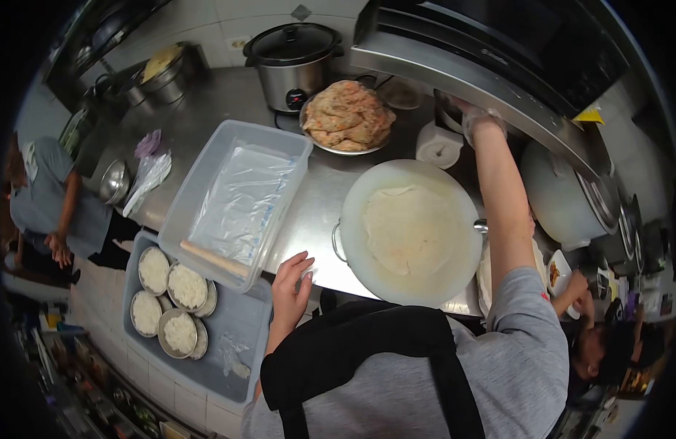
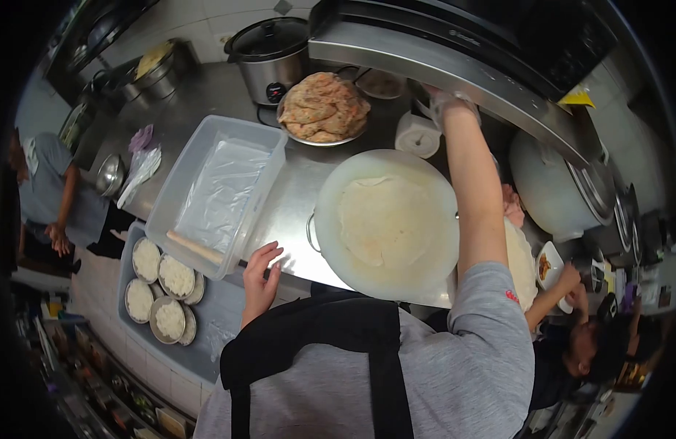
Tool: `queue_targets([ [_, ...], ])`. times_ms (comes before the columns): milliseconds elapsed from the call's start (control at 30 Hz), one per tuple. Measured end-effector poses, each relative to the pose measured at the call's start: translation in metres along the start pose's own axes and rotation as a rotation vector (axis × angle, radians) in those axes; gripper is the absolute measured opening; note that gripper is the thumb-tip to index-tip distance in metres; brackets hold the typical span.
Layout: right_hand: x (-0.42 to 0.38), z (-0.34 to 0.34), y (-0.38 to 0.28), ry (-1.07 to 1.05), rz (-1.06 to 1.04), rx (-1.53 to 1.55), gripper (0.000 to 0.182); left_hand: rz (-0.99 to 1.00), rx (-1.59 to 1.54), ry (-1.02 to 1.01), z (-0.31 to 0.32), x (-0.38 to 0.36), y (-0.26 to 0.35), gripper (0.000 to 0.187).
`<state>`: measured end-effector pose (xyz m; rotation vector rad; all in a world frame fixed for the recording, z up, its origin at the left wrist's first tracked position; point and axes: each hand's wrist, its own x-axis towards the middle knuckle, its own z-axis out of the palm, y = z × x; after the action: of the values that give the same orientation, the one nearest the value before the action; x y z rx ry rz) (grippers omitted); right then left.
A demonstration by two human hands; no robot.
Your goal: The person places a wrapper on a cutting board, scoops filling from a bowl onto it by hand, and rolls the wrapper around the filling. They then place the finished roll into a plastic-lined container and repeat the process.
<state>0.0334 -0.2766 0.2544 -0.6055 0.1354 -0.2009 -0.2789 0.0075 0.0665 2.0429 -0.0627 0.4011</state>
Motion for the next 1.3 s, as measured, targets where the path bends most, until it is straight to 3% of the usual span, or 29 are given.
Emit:
queue_targets([
  [167, 0.063, -0.071, -0.045, -0.414, -0.144, -0.246, 0.047, 0.068, -0.035, -0.104, 0.021, 0.008, 0.006, 0.025],
  [467, 0.150, -0.162, -0.001, -1.110, -0.310, -0.715, 0.048, 0.139, -0.035, -0.186, 0.040, 0.016, 0.029, 0.026],
  [833, 0.155, -0.167, -0.042, -0.963, -0.257, -0.669, 0.045, 0.094, 0.052, -0.161, 0.043, 0.005, 0.038, 0.027],
  [1300, 0.096, -0.146, -0.026, -0.924, -0.105, -0.626, 0.041, 0.043, 0.050, -0.135, 0.048, -0.001, 0.054, 0.026],
])
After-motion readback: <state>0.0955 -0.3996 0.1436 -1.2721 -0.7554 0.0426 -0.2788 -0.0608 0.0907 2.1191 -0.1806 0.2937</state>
